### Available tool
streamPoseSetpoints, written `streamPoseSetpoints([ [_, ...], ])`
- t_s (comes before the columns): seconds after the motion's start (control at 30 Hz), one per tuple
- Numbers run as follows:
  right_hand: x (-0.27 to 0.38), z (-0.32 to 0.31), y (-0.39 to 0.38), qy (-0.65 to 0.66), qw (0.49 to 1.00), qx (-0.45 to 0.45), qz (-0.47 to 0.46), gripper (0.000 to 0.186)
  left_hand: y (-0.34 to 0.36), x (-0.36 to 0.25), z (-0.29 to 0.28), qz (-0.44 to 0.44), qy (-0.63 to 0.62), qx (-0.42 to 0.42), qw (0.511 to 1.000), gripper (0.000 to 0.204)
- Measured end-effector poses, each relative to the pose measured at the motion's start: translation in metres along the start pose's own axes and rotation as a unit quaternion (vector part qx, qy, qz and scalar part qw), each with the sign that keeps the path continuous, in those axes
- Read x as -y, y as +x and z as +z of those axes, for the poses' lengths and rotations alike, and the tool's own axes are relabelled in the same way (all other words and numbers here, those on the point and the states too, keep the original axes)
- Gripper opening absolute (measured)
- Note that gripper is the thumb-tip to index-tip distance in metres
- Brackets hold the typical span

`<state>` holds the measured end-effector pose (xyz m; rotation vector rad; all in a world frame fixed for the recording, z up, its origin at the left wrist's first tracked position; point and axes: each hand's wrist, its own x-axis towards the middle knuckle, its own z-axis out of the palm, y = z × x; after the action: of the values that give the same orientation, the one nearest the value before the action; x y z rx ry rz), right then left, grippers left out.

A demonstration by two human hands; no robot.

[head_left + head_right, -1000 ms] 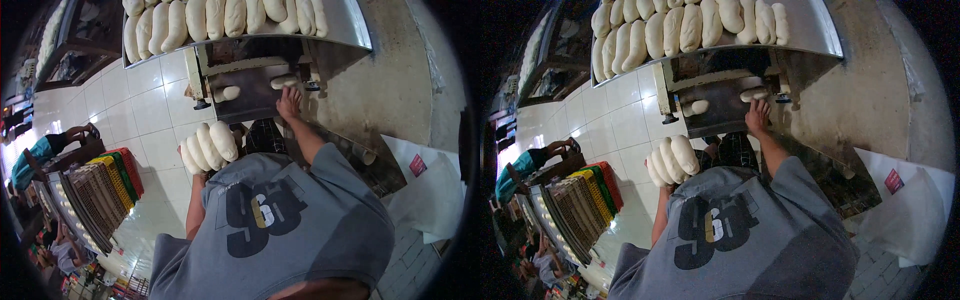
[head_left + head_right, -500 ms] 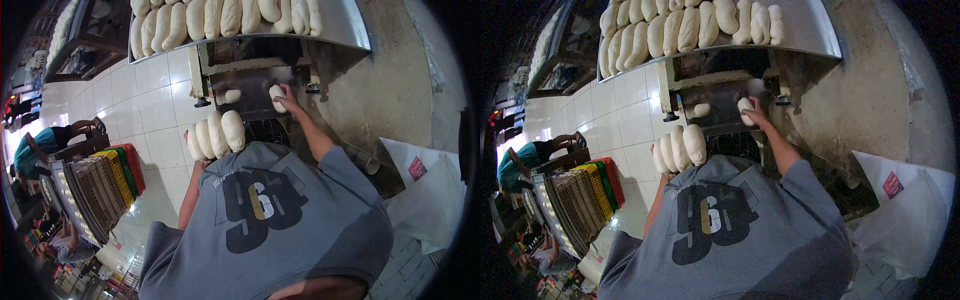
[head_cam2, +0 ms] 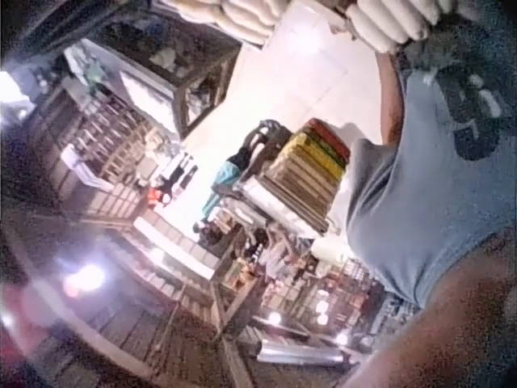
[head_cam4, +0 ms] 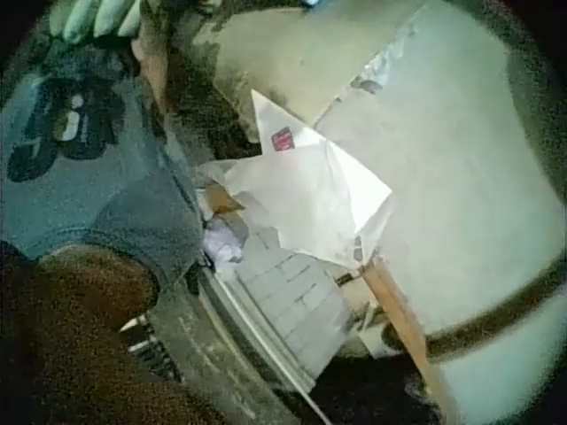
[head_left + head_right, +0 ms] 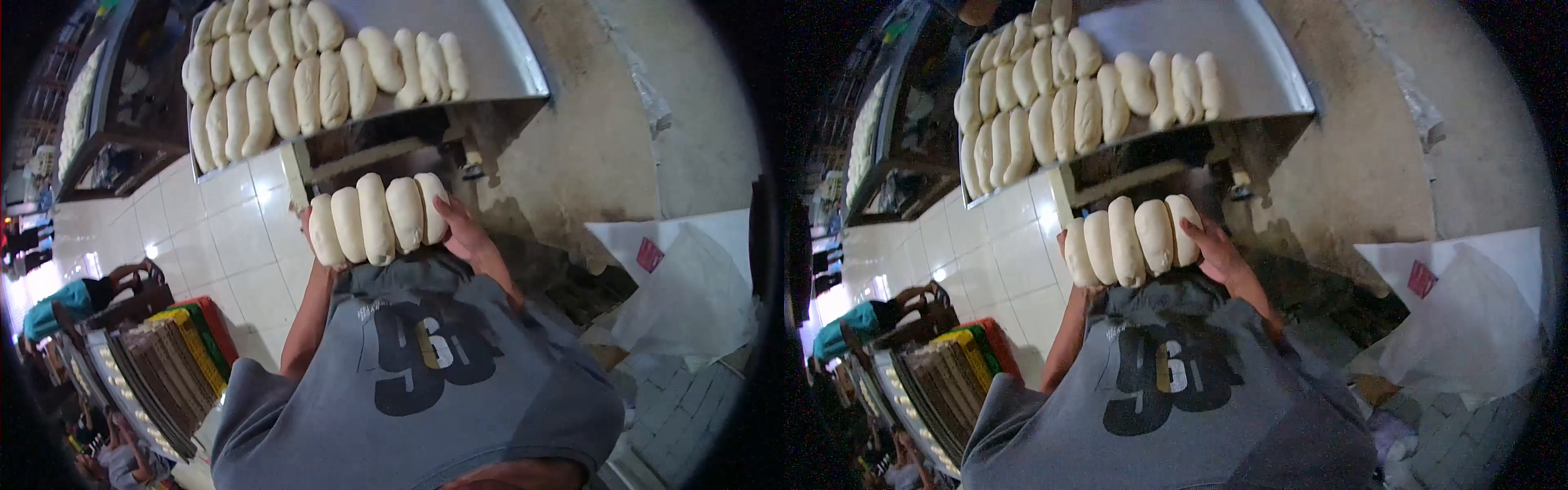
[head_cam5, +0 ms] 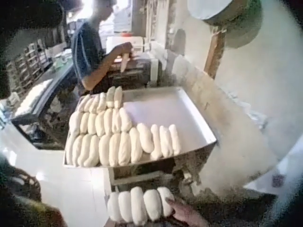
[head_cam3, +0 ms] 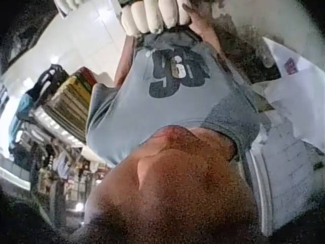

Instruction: The recorder is shaping pieces of dough using a molding machine and arranging them onto baking trays.

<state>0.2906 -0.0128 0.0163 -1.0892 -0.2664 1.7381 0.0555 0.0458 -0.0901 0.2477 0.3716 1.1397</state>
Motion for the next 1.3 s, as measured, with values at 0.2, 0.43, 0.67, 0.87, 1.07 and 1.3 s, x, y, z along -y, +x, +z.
streamPoseSetpoints([
  [0.2,0.149,0.062,-0.006,-0.066,0.973,-0.089,-0.204,0.06,0.104,-0.051,0.23,-0.015,0.01,-0.101,0.995,0.044],
  [0.43,0.35,0.076,0.097,-0.238,0.904,-0.101,-0.34,0.043,0.312,-0.122,0.299,0.482,0.407,-0.263,0.73,0.045],
  [0.67,0.138,0.026,0.083,-0.195,0.89,-0.171,-0.375,0.032,0.088,-0.098,0.188,0.45,0.465,-0.103,0.756,0.024],
  [0.87,-0.085,-0.055,0.111,-0.54,0.832,0.056,0.114,0.036,-0.101,-0.02,0.064,-0.111,0.593,-0.306,0.736,0.02],
  [1.07,-0.166,-0.053,0.164,-0.712,0.689,0.057,-0.124,0.093,-0.132,-0.016,-0.022,-0.137,0.501,-0.35,0.779,0.024],
  [1.3,-0.245,-0.019,0.165,-0.706,0.703,-0.004,-0.081,0.066,-0.107,-0.002,-0.083,-0.146,0.413,-0.382,0.814,0.033],
])
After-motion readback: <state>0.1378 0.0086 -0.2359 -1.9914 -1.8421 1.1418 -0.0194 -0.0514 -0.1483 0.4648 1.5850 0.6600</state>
